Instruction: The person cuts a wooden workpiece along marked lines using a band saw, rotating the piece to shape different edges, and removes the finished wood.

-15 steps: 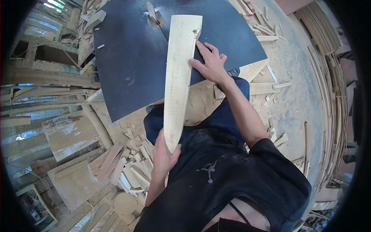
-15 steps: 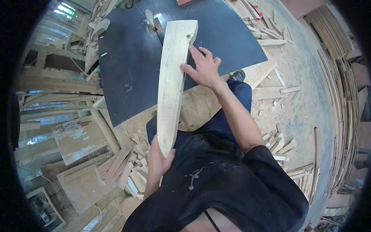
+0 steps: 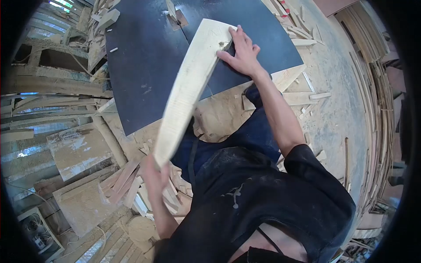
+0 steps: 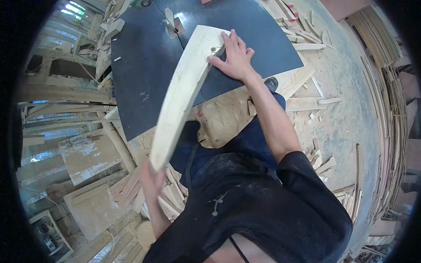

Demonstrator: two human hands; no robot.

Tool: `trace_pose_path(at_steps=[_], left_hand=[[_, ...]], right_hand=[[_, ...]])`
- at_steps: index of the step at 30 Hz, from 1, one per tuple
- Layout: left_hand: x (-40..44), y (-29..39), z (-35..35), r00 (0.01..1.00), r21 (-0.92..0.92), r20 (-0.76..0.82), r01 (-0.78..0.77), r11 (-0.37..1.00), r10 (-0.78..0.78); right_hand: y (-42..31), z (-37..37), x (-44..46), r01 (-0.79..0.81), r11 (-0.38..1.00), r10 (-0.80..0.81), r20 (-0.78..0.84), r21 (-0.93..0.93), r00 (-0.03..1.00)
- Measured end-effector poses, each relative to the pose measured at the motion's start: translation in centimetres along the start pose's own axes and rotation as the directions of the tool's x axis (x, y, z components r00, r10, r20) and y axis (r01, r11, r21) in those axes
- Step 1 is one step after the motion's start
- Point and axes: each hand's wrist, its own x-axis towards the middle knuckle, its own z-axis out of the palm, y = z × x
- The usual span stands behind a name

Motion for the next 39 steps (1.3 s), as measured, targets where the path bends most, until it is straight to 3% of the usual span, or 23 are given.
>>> trace_pose_path(at_steps=[1, 2, 4, 7, 10, 17, 39], left_hand=[[0.8, -2.7, -0.4, 0.996, 0.114, -0.090, 0.032, 0.993, -0.022], [2.4, -3.6, -1.0, 0.980, 0.157, -0.185, -0.038, 0.987, 0.067], [6.6, -4.0, -1.7, 0.911, 0.321, -0.335, -0.128, 0.938, 0.239], [13.3, -2.6, -1.5, 0.770, 0.522, -0.385, -0.274, 0.808, 0.510], [18.4, -0.2, -0.8, 0.853, 0.456, -0.380, -0.164, 0.875, 0.358], [26.1, -3.3, -4.5, 0.790, 0.477, -0.321, -0.342, 0.810, 0.522], [30.4, -5.8, -6.8, 0.787, 0.413, -0.307, -0.397, 0.820, 0.536]], right_hand=[[-0.5, -1.0, 0.5, 0.004, 1.000, -0.003, 0.055, -0.016, 0.999], [-0.8, -1.5, 0.9, 0.012, 0.999, -0.008, 0.108, -0.032, 0.994], [-0.9, -1.1, 1.3, 0.041, 0.999, -0.040, 0.023, -0.009, 0.999], [-1.1, 0.2, 2.4, 0.010, 1.000, -0.010, -0.006, 0.015, 1.000], [-2.0, 2.0, 3.7, 0.026, 0.999, -0.024, -0.056, 0.026, 0.998], [-3.4, 4.6, 5.2, -0.013, 0.999, 0.017, -0.100, 0.041, 0.995], [-4.2, 6.0, 6.9, 0.056, 0.998, -0.057, -0.113, -0.006, 0.992]])
